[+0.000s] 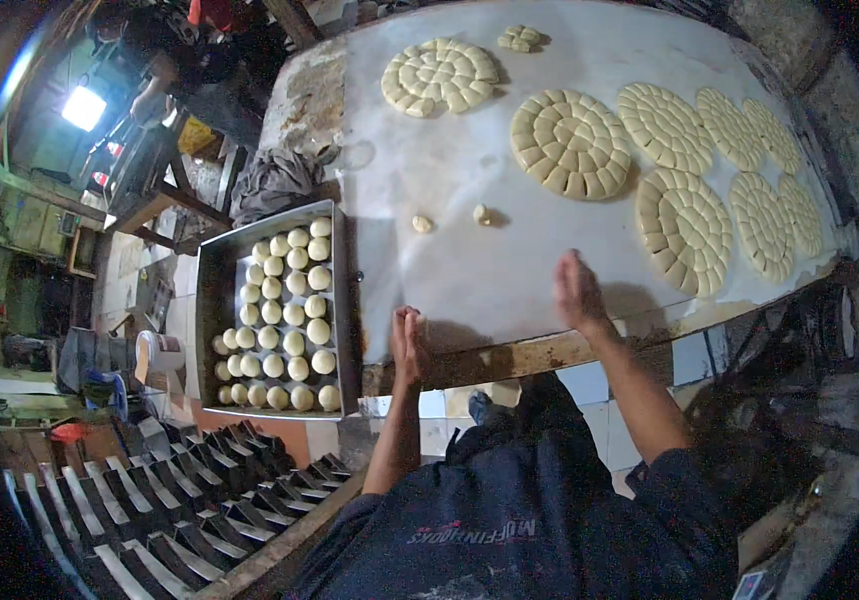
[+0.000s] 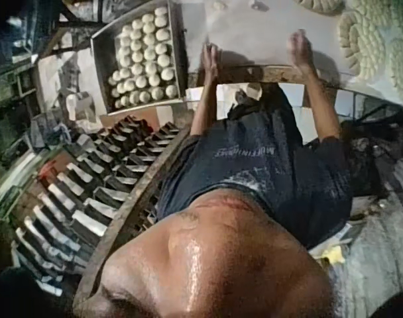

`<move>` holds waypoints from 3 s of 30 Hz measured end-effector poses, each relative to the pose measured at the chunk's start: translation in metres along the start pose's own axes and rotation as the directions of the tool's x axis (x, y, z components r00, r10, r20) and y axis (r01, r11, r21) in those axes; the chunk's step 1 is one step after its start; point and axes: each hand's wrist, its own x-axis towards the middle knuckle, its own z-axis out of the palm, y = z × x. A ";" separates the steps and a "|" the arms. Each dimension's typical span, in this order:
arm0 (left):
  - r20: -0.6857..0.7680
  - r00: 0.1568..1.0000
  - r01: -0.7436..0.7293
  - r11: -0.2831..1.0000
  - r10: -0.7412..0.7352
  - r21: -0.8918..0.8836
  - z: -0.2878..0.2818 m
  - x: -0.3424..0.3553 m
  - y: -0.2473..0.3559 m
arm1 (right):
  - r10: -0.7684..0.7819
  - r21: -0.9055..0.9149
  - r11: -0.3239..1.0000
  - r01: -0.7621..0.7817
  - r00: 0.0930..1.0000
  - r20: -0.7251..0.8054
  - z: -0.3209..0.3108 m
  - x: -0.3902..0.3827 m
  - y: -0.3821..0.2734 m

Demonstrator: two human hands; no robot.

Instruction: The person takes dough balls from a workbench, rolls them by hand to refine their shape, and places them into rows on a metal baking tray.

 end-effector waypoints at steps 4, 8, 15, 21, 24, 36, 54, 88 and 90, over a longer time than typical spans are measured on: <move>0.427 0.903 -0.374 0.577 0.049 0.726 -0.009 -0.003 0.005 | -0.563 -0.321 0.737 0.594 0.803 0.195 -0.028 -0.060 0.061; 0.394 0.889 -0.457 0.386 0.234 0.801 0.004 0.067 0.001 | -0.564 -0.398 0.682 0.614 0.788 0.248 -0.050 0.000 0.058; 0.218 0.941 -0.335 0.646 0.258 0.686 0.126 0.068 -0.008 | -0.469 -0.121 0.864 0.489 0.868 0.162 0.033 0.002 0.006; 0.506 0.831 -0.544 0.535 0.233 0.647 0.036 0.048 0.005 | -0.641 -0.164 0.718 0.676 0.735 0.221 -0.040 0.054 0.069; 0.140 0.951 -0.279 0.564 0.277 0.777 0.027 0.093 -0.048 | -0.598 -0.120 0.776 0.619 0.783 0.171 -0.006 0.100 0.019; 0.211 0.945 -0.301 0.414 0.249 0.859 -0.005 0.081 0.001 | -0.543 -0.191 0.810 0.555 0.832 0.112 -0.008 0.126 0.035; -0.122 0.963 -0.084 0.701 0.239 0.708 -0.278 0.111 0.117 | 0.298 0.053 0.941 -0.335 0.891 0.343 0.074 0.116 -0.141; -0.146 0.982 0.080 0.429 0.123 0.900 0.243 0.492 -0.043 | -0.003 -0.106 0.993 -0.046 0.908 -0.419 -0.028 0.006 0.067; -0.191 0.981 0.170 0.299 0.043 0.939 0.267 0.497 -0.054 | -0.001 -0.082 0.996 -0.042 0.887 -0.461 -0.025 0.009 0.078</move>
